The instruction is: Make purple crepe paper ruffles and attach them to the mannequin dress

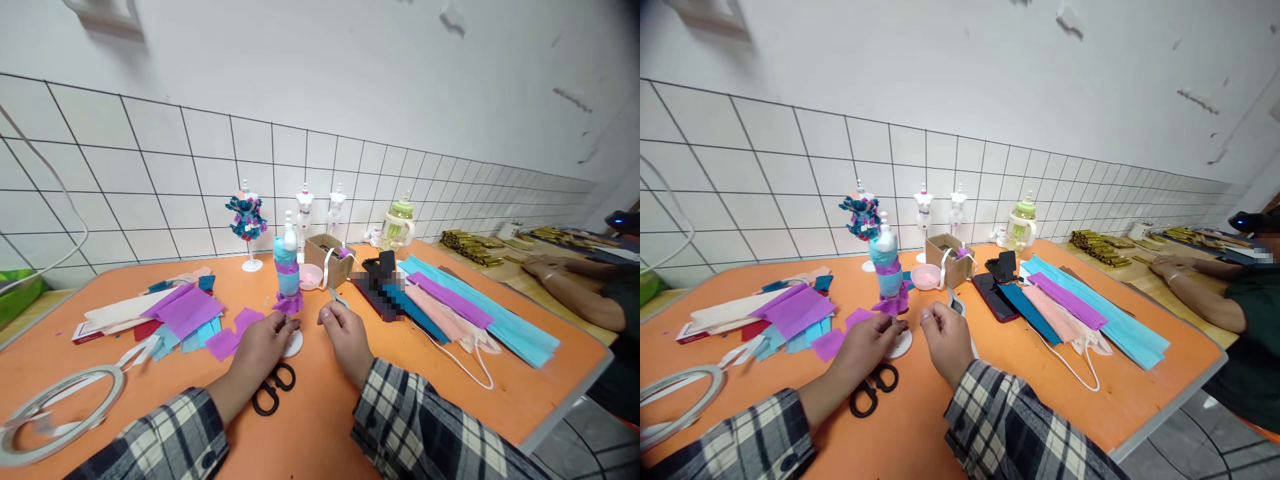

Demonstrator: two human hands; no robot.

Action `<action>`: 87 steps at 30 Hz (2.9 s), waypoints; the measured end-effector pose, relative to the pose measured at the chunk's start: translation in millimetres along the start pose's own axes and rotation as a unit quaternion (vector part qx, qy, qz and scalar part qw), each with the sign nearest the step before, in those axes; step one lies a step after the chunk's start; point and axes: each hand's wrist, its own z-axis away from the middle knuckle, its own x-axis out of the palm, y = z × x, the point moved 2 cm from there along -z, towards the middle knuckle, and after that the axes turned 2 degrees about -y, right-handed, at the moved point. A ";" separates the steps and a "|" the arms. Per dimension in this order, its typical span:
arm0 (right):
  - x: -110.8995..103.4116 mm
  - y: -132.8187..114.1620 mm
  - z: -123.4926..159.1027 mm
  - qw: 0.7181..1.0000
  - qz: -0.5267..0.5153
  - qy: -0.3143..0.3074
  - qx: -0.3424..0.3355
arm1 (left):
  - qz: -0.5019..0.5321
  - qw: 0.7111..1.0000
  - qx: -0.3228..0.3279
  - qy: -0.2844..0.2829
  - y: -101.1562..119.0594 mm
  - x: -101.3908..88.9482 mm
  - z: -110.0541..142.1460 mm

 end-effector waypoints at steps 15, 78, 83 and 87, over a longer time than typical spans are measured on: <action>-4.7 1.6 -0.9 0.994 0.024 0.101 -0.031 | -0.060 0.995 0.077 -0.018 8.9 -2.5 8.7; 10.0 6.0 2.3 0.899 0.347 -0.238 -0.123 | -0.118 0.987 0.111 -0.002 -11.7 -44.0 41.6; 3.5 10.1 0.0 0.900 0.335 -0.241 -0.137 | -0.256 0.939 0.221 0.069 -64.4 -128.3 84.5; -2.4 6.6 1.7 0.911 0.329 -0.204 -0.142 | -0.316 0.932 0.173 0.037 -118.0 -195.2 101.6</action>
